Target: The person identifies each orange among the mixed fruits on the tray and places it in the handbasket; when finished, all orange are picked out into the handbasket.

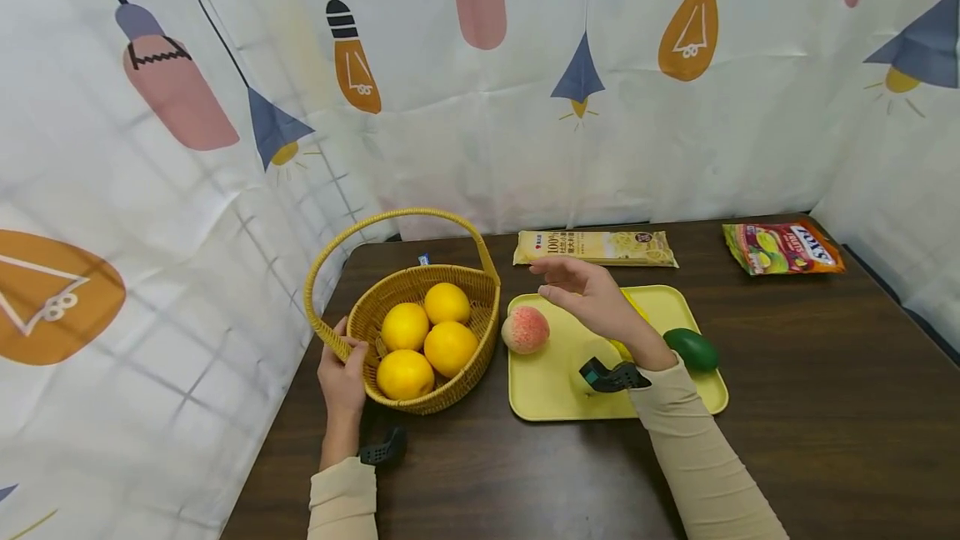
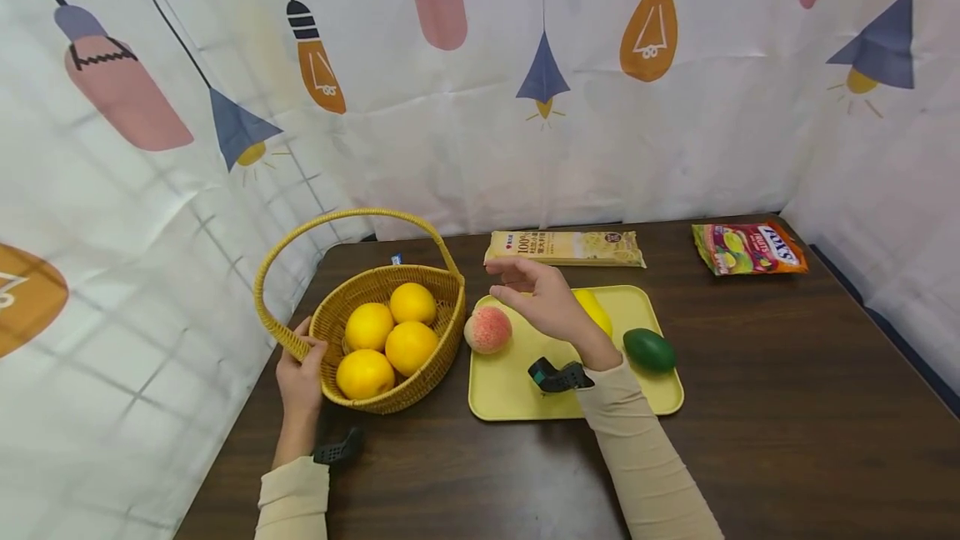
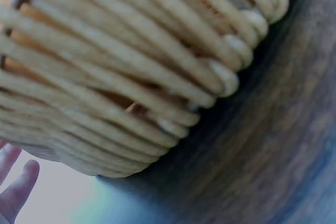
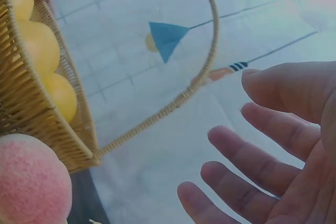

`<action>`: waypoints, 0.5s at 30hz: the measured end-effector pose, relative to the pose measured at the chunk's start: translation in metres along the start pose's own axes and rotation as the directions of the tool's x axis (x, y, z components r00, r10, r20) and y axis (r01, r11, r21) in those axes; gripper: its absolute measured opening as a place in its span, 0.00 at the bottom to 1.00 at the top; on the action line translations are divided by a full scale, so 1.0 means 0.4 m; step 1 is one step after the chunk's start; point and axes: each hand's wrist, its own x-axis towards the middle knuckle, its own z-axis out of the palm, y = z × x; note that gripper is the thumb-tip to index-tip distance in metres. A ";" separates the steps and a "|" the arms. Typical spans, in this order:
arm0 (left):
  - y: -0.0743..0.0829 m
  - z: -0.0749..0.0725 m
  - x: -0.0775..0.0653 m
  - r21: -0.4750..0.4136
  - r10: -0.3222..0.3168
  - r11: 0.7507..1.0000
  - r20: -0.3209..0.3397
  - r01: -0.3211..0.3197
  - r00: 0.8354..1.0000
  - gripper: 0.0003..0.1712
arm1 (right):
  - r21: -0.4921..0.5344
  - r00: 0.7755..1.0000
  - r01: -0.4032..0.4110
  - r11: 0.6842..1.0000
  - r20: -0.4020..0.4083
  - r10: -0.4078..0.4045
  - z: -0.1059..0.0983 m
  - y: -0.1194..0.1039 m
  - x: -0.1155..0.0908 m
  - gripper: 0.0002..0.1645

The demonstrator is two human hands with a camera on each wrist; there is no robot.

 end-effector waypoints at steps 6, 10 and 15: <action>0.032 -0.005 -0.019 0.044 0.106 0.994 -0.036 -0.105 0.994 0.26 | 0.026 0.999 -0.003 1.000 -0.048 0.004 -0.020 -0.010 -0.014 0.23; 0.078 0.001 -0.044 0.063 0.191 0.981 -0.103 -0.186 0.976 0.39 | 0.009 0.998 0.000 1.000 -0.060 0.001 -0.025 -0.020 -0.018 0.23; 0.156 0.012 -0.048 0.160 0.472 0.881 -0.247 -0.444 0.846 0.40 | -0.160 1.000 0.017 0.987 -0.018 -0.020 -0.037 -0.022 -0.017 0.22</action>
